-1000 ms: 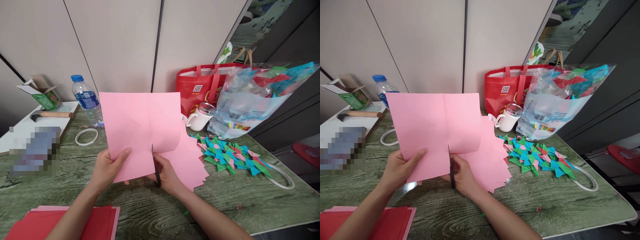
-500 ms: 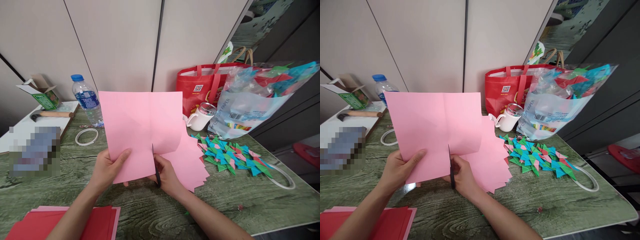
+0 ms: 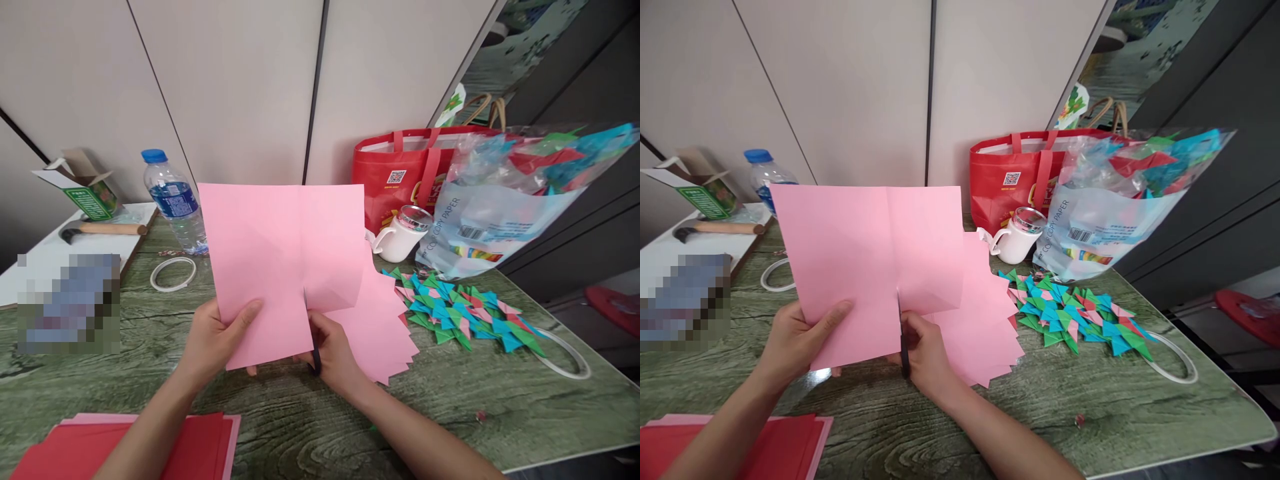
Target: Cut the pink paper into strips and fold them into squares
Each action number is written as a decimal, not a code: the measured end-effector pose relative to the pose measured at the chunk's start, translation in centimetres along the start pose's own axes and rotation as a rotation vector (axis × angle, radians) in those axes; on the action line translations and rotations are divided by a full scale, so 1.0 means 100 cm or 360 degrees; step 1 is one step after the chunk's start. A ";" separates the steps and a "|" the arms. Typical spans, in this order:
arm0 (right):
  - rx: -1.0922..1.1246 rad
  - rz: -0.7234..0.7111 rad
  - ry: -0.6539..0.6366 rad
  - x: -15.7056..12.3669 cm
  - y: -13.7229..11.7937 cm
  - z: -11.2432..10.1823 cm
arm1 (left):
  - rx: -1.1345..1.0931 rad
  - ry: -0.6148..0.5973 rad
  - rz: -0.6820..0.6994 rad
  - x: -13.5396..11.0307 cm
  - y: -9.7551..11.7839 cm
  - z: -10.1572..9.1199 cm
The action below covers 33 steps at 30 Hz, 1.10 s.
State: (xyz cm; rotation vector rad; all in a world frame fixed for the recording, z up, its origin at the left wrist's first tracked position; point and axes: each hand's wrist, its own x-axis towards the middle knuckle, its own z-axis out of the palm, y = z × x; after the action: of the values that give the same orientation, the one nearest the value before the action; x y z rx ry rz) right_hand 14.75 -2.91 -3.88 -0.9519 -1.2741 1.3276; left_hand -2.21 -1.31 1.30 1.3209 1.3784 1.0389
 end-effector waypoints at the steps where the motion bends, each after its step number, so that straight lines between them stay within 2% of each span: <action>1: 0.0000 0.0019 -0.0001 0.000 -0.001 0.000 | 0.0002 0.0003 -0.0002 0.000 0.000 0.000; 9: 0.0084 0.0109 -0.0008 0.000 0.000 0.002 | -0.0012 -0.0050 -0.0008 0.000 0.002 0.002; 14: 0.0104 -0.0049 0.0092 0.002 0.004 0.001 | -0.0040 -0.0120 -0.0047 0.000 -0.001 0.004; 17: 0.0087 -0.0065 0.0123 0.003 0.002 0.001 | -0.0070 -0.0196 -0.0082 0.000 -0.002 0.006; 22: 0.0042 -0.0041 0.0107 0.003 -0.002 0.001 | -0.0114 -0.0206 -0.0141 0.000 0.000 0.008; 33: 0.0031 -0.0044 0.0079 0.004 -0.002 0.000 | -0.0139 -0.0189 -0.0118 0.001 -0.004 0.007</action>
State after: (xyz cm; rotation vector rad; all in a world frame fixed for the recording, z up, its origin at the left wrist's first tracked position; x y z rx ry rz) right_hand 14.67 -2.56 -3.61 -0.9450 -1.2302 1.2855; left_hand -1.64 -1.28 0.75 1.2387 1.2697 0.9453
